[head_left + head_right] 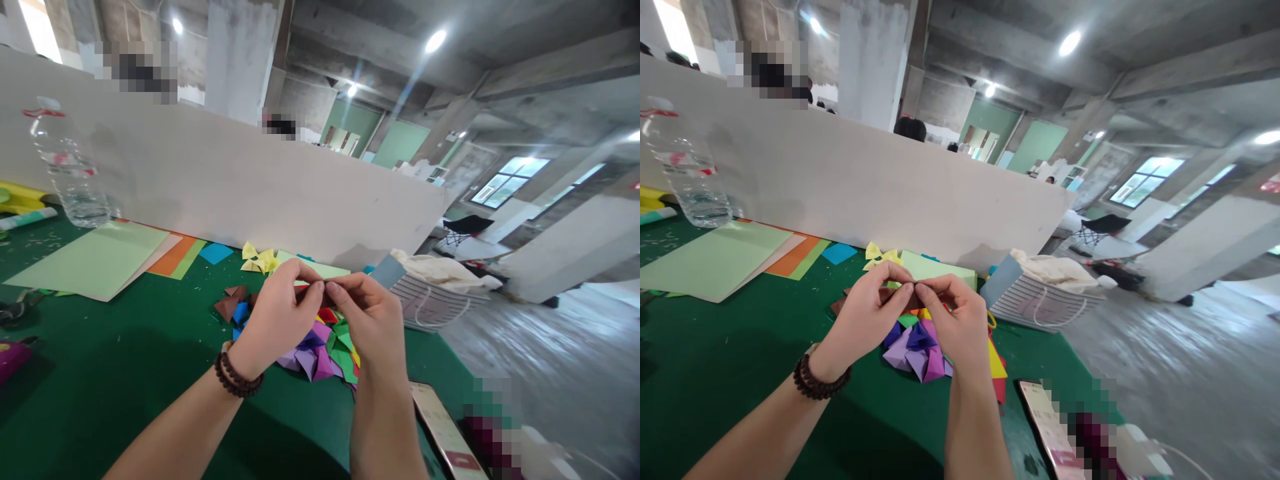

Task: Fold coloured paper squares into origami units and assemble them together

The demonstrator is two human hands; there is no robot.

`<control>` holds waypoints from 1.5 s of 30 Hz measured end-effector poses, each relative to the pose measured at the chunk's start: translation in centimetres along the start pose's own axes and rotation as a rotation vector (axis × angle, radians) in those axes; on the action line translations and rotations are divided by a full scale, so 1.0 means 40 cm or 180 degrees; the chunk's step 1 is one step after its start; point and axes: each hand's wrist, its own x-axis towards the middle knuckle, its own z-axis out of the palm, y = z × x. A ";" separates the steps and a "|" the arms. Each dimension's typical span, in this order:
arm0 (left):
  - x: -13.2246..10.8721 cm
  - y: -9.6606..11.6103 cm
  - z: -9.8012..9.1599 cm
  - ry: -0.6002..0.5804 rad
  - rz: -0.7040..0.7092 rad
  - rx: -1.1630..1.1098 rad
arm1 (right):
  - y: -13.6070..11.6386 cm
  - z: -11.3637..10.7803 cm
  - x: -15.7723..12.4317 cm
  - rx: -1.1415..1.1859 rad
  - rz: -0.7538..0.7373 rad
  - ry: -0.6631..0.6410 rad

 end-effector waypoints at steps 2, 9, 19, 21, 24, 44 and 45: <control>0.000 -0.004 -0.003 0.0011 -0.0005 -0.0038 | -0.004 0.004 0.000 -0.0022 -0.0017 0.0012; 0.008 -0.013 -0.004 0.0036 -0.0204 -0.0548 | -0.004 0.015 0.002 0.0107 0.0067 0.0025; 0.015 -0.006 -0.014 -0.0096 -0.0421 -0.0765 | 0.002 0.006 0.003 0.0011 0.0038 0.0126; 0.014 -0.006 -0.017 -0.0049 -0.0288 -0.0510 | -0.001 0.010 0.002 -0.0056 0.0034 0.0119; 0.012 -0.008 -0.017 0.0136 -0.0043 -0.0226 | -0.005 0.017 0.000 -0.0055 0.0039 0.0137; 0.005 0.011 -0.002 -0.0622 -0.0515 -0.1429 | 0.000 0.039 0.013 -0.0352 -0.0154 0.0678; 0.006 0.010 0.001 -0.0590 -0.0520 -0.1508 | -0.002 0.041 0.012 -0.0508 -0.0262 0.0746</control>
